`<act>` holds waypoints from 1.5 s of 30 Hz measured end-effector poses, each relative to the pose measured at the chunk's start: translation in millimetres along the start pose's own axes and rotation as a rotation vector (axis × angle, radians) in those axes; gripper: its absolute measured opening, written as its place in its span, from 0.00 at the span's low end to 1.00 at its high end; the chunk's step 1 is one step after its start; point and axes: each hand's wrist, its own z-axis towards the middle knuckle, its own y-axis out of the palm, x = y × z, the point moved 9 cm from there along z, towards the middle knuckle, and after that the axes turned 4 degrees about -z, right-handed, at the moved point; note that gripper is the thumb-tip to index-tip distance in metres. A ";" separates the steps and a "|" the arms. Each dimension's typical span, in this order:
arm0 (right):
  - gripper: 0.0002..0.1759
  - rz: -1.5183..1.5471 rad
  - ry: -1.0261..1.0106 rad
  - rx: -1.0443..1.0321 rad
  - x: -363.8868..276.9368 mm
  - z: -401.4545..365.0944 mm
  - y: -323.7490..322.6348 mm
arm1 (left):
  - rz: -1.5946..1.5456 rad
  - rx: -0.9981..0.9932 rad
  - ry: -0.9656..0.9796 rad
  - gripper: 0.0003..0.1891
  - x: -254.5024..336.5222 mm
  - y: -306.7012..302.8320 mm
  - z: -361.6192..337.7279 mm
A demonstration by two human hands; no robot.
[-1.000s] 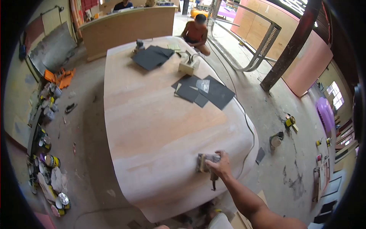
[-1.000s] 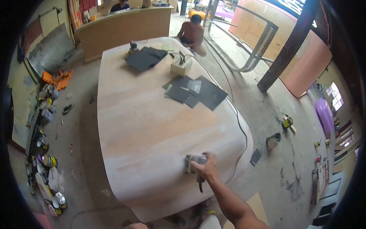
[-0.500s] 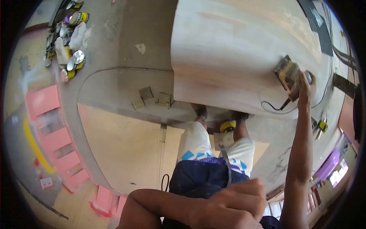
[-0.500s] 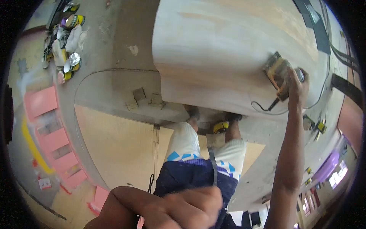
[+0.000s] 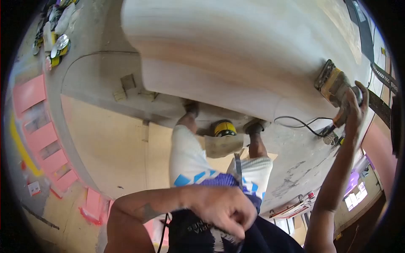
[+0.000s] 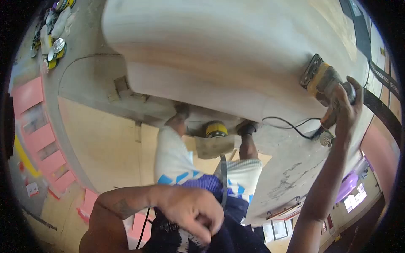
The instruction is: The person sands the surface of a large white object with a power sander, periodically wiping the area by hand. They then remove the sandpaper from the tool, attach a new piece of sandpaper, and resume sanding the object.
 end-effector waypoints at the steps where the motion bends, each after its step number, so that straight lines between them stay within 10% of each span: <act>1: 0.30 -0.045 -0.089 0.000 2.2 6.0 -7.0 | 0.028 0.144 -0.164 0.09 -34.4 -39.7 1.6; 4: 0.31 -0.073 -0.078 -0.034 21.5 14.3 -18.9 | 0.872 0.489 -0.479 0.15 -124.4 -168.5 -13.6; 12: 0.33 -0.099 -0.057 0.146 69.0 11.7 -71.0 | 1.177 0.560 -1.221 0.16 -375.3 -326.3 -55.7; 22: 0.33 -0.113 -0.295 0.244 52.4 6.5 -71.6 | 1.386 -0.090 -1.157 0.15 -434.3 -380.3 -30.1; 28: 0.29 -0.005 -0.368 0.220 26.3 -12.3 -56.1 | 1.464 -0.076 -1.142 0.25 -427.2 -416.6 -18.3; 34: 0.30 -0.069 -0.354 0.308 28.0 -4.5 -55.9 | 1.588 -0.109 -0.978 0.23 -326.6 -301.2 52.0; 38: 0.36 -0.247 -0.404 0.388 10.8 -14.5 -33.8 | 1.552 0.049 -0.107 0.24 -208.6 -207.8 112.8; 45: 0.33 -0.007 -0.428 0.339 -62.8 -90.4 58.6 | 1.585 0.773 0.877 0.30 -48.1 -129.1 107.0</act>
